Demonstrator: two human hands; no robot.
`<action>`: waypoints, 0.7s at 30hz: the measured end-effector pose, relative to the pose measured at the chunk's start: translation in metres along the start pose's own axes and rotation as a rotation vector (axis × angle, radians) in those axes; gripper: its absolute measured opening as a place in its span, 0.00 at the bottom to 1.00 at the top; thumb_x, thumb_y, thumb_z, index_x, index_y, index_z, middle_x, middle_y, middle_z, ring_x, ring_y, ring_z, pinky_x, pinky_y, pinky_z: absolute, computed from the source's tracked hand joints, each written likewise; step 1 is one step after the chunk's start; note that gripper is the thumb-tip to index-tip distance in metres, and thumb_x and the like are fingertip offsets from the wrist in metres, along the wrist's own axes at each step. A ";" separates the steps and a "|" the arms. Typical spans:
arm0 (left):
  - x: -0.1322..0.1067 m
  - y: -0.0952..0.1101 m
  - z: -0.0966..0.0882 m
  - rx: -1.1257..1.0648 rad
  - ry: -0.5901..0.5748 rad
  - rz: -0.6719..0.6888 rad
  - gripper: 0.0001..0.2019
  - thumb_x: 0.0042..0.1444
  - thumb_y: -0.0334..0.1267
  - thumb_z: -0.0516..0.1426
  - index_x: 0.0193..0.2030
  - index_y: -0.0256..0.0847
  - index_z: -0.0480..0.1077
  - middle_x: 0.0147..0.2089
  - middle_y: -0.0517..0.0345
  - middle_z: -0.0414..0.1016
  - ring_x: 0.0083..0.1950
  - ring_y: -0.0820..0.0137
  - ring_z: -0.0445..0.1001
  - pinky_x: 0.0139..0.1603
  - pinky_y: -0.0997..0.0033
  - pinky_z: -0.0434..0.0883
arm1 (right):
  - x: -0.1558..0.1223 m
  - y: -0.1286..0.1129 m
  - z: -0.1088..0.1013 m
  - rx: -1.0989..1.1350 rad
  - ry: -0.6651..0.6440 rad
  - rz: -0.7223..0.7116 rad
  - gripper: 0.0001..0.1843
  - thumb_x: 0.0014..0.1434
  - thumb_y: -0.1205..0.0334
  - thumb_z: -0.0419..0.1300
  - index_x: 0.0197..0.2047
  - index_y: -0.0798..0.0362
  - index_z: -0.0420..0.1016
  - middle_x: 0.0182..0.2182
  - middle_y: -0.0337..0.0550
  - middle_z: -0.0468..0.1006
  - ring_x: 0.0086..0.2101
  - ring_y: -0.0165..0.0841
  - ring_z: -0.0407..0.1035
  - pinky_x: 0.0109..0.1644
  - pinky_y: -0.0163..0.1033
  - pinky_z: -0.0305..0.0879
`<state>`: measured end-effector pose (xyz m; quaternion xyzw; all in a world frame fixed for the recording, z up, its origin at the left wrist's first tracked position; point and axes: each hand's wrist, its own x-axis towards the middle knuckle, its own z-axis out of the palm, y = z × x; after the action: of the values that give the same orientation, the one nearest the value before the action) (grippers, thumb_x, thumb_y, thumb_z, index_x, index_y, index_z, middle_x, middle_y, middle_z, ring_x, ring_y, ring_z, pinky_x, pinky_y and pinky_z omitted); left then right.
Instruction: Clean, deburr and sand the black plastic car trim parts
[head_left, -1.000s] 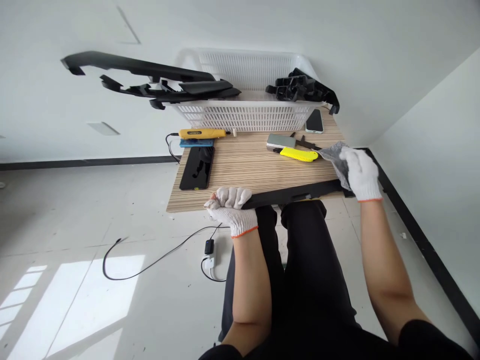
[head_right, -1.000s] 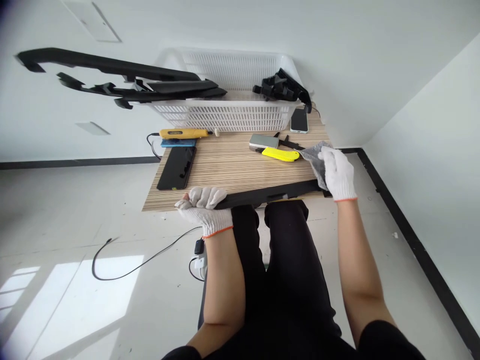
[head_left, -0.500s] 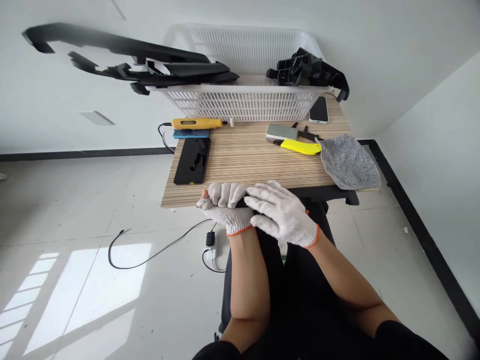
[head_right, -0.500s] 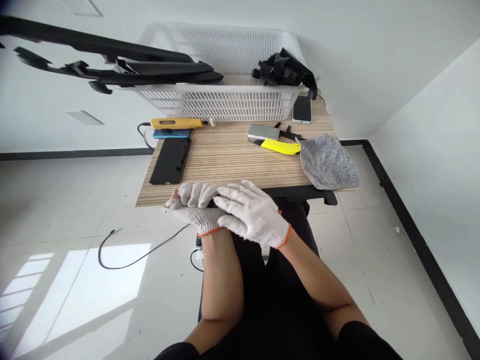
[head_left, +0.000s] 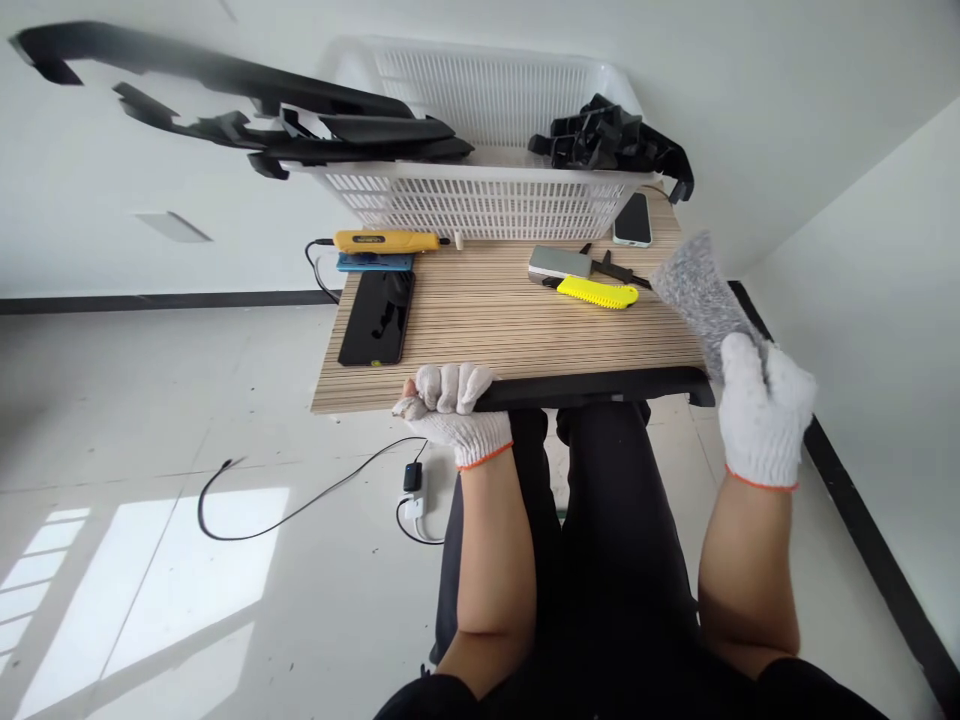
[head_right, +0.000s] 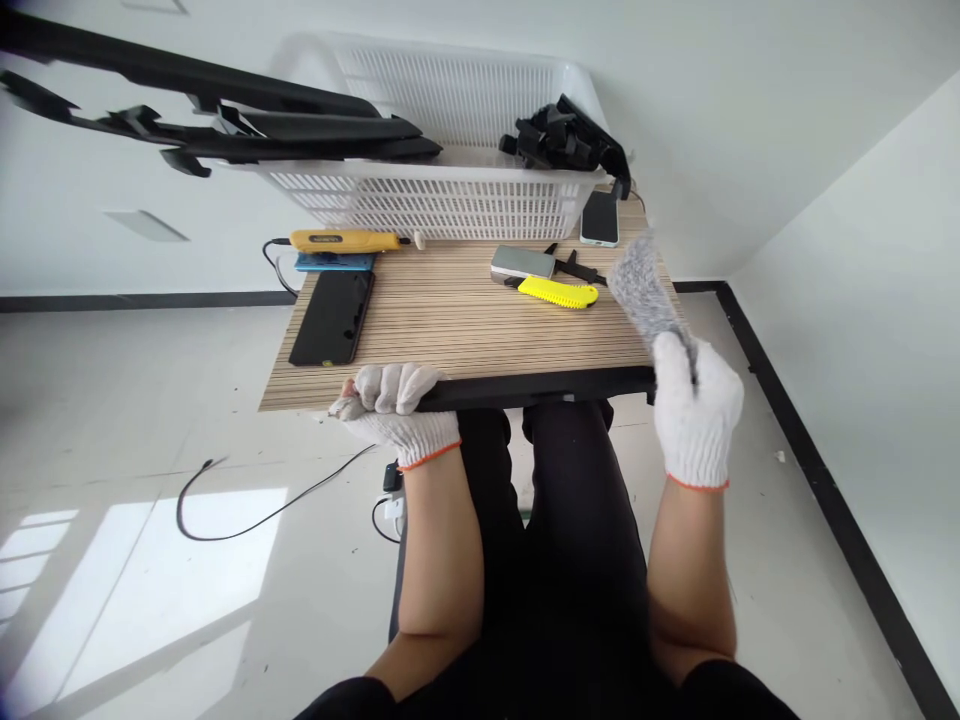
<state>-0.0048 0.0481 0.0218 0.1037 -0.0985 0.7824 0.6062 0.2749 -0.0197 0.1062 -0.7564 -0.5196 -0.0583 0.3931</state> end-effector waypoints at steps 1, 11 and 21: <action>-0.001 0.000 0.000 -0.012 -0.005 0.011 0.25 0.53 0.40 0.62 0.17 0.41 0.49 0.13 0.71 0.45 0.15 0.80 0.47 0.20 0.84 0.63 | -0.003 -0.011 -0.007 0.081 -0.123 -0.117 0.29 0.69 0.37 0.52 0.43 0.52 0.84 0.40 0.52 0.85 0.43 0.46 0.80 0.49 0.53 0.75; -0.001 -0.003 0.001 0.116 0.076 0.205 0.28 0.55 0.41 0.62 0.17 0.42 0.45 0.14 0.72 0.37 0.15 0.81 0.42 0.18 0.85 0.62 | -0.024 -0.037 0.052 -0.019 -0.274 -0.552 0.18 0.71 0.53 0.59 0.56 0.49 0.83 0.59 0.44 0.81 0.58 0.45 0.74 0.68 0.57 0.67; 0.000 -0.002 0.001 0.251 0.053 0.211 0.30 0.58 0.43 0.62 0.19 0.42 0.43 0.15 0.71 0.34 0.16 0.79 0.38 0.16 0.82 0.56 | -0.051 -0.091 0.106 0.182 -0.480 -0.839 0.15 0.72 0.51 0.58 0.55 0.39 0.84 0.55 0.33 0.84 0.53 0.37 0.75 0.67 0.48 0.64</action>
<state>-0.0030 0.0479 0.0224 0.1471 0.0055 0.8502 0.5055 0.1420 0.0255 0.0565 -0.4365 -0.8584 0.0098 0.2693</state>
